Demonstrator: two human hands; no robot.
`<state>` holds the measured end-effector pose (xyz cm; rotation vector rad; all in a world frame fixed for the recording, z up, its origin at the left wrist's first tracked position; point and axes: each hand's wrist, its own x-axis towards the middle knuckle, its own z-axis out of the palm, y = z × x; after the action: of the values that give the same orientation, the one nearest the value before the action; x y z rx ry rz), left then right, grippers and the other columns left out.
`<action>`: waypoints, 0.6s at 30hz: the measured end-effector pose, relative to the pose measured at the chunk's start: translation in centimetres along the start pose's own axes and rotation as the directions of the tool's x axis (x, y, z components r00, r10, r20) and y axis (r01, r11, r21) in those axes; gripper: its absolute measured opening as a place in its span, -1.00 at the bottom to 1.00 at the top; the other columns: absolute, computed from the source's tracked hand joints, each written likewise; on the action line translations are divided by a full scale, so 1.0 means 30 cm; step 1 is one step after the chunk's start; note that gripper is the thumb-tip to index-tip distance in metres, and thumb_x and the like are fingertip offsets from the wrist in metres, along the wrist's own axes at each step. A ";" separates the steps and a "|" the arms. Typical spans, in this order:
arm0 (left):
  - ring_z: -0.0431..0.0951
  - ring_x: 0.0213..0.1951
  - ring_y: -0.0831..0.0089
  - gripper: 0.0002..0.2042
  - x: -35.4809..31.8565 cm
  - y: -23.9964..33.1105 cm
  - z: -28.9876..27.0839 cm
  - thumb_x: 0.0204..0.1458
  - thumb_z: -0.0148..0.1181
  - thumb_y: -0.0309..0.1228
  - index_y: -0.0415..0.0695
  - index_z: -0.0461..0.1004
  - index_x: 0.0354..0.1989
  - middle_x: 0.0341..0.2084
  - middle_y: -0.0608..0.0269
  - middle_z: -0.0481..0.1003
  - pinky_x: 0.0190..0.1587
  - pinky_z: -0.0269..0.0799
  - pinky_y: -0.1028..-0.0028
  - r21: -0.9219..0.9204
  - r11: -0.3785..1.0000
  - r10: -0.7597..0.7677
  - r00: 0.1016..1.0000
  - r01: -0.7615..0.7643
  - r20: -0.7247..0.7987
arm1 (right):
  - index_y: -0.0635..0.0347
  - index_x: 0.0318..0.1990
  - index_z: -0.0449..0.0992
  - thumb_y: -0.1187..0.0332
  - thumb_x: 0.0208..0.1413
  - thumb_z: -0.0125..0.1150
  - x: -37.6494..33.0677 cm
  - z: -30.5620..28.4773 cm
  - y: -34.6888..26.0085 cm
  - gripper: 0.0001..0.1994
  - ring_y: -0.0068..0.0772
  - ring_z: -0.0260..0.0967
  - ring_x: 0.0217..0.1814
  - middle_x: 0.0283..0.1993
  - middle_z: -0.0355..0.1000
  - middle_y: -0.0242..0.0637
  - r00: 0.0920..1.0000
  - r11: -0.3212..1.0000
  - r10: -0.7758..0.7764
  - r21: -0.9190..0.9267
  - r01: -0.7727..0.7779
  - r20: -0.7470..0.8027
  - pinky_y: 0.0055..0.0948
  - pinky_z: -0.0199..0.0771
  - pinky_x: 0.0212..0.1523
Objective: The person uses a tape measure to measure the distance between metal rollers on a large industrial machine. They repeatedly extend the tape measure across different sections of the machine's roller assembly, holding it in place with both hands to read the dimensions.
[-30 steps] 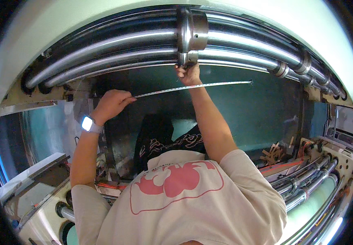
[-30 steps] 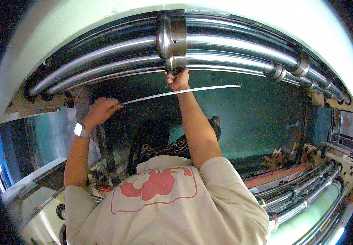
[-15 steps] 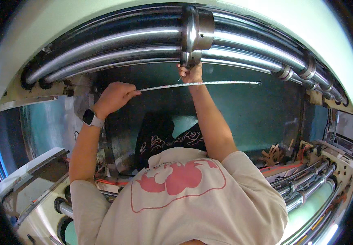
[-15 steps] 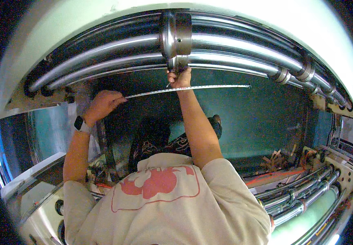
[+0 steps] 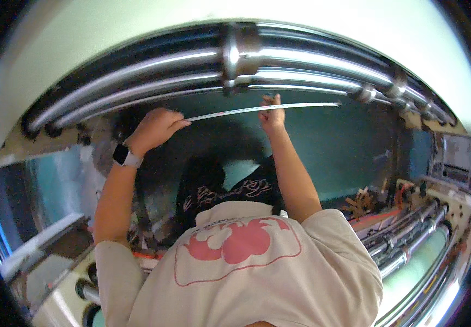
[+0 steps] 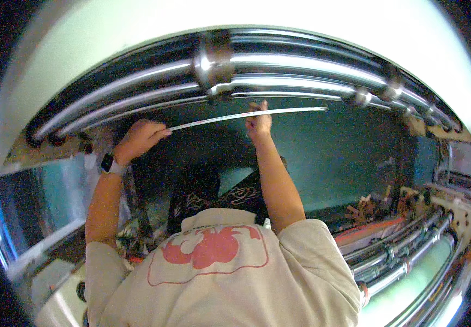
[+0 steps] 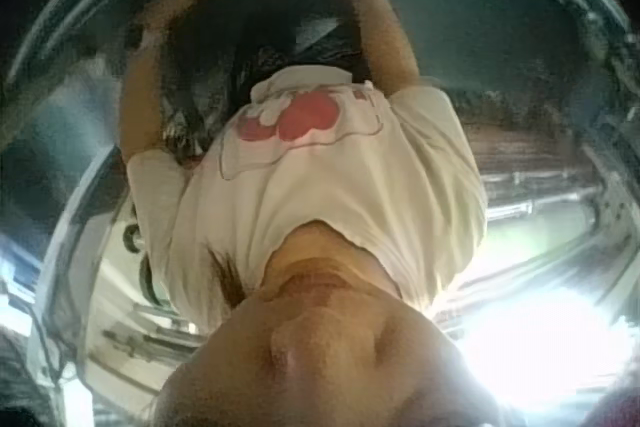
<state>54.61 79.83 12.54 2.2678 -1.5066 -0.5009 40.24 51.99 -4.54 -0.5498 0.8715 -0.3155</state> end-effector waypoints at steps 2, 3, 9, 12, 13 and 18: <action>0.34 -0.58 0.08 -0.70 0.076 0.003 0.044 -0.07 0.03 -0.26 -0.22 0.30 -0.69 -0.72 0.01 0.30 -0.52 0.20 0.27 -0.046 0.999 -0.025 1.000 0.025 0.013 | 0.17 -0.40 0.32 0.08 0.06 -0.13 -0.050 -0.131 -0.161 -0.69 -0.61 -0.11 -0.83 -0.81 -0.02 -0.49 0.943 0.958 -0.278 0.018 0.286 -0.185 -0.58 -0.18 -0.84; 0.34 -0.58 0.09 -0.70 0.104 0.026 0.045 -0.07 0.03 -0.25 -0.23 0.30 -0.69 -0.73 0.01 0.31 -0.52 0.21 0.28 -0.088 0.995 -0.036 0.999 0.039 0.037 | 0.17 -0.43 0.29 0.11 0.05 -0.11 -0.092 -0.193 -0.265 -0.71 -0.62 -0.15 -0.86 -0.85 -0.08 -0.53 0.869 0.897 -0.417 0.032 0.440 -0.266 -0.56 -0.19 -0.86; 0.37 -0.65 0.23 -0.70 0.319 0.165 0.084 -0.05 0.02 -0.26 -0.24 0.35 -0.68 -0.78 0.08 0.33 -0.56 0.21 0.36 -0.221 0.974 -0.011 0.988 0.046 0.154 | 0.13 -0.34 0.31 0.23 0.09 -0.07 -0.164 -0.405 -0.745 -0.83 -0.73 -0.11 -0.73 -0.61 0.16 -0.50 0.568 0.605 -0.793 -0.177 0.776 -0.220 -0.69 -0.16 -0.78; 0.37 -0.72 0.39 -0.69 0.399 0.227 0.117 -0.04 0.00 -0.25 -0.24 0.37 -0.68 -0.84 0.15 0.31 -0.59 0.22 0.41 -0.287 0.951 -0.046 0.972 0.113 0.228 | 0.18 -0.38 0.36 0.27 0.08 -0.05 -0.120 -0.450 -0.804 -0.83 -0.75 -0.10 -0.72 -0.60 0.18 -0.54 0.582 0.593 -0.805 -0.179 0.785 -0.114 -0.71 -0.15 -0.78; 0.36 -0.73 0.39 -0.68 0.419 0.250 0.126 -0.04 0.00 -0.25 -0.24 0.37 -0.68 -0.85 0.15 0.31 -0.60 0.22 0.42 -0.281 0.954 -0.040 0.974 0.104 0.223 | 0.19 -0.40 0.37 0.27 0.08 -0.05 -0.108 -0.461 -0.811 -0.81 -0.75 -0.08 -0.71 -0.62 0.17 -0.54 0.582 0.589 -0.807 -0.199 0.783 -0.097 -0.71 -0.14 -0.78; 0.37 -0.74 0.41 -0.66 0.517 0.310 0.183 -0.03 -0.01 -0.24 -0.26 0.37 -0.70 -0.85 0.16 0.33 -0.62 0.23 0.44 -0.334 0.937 -0.024 0.972 0.104 0.234 | 0.20 -0.39 0.35 0.24 0.09 -0.07 -0.071 -0.517 -0.861 -0.79 -0.70 -0.02 -0.67 -0.61 0.14 -0.52 0.585 0.589 -0.795 0.031 0.808 -0.162 -0.72 -0.03 -0.74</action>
<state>50.22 61.52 10.94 2.0411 -1.3206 -0.9912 25.61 26.85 3.59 -0.8227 0.6723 -1.2531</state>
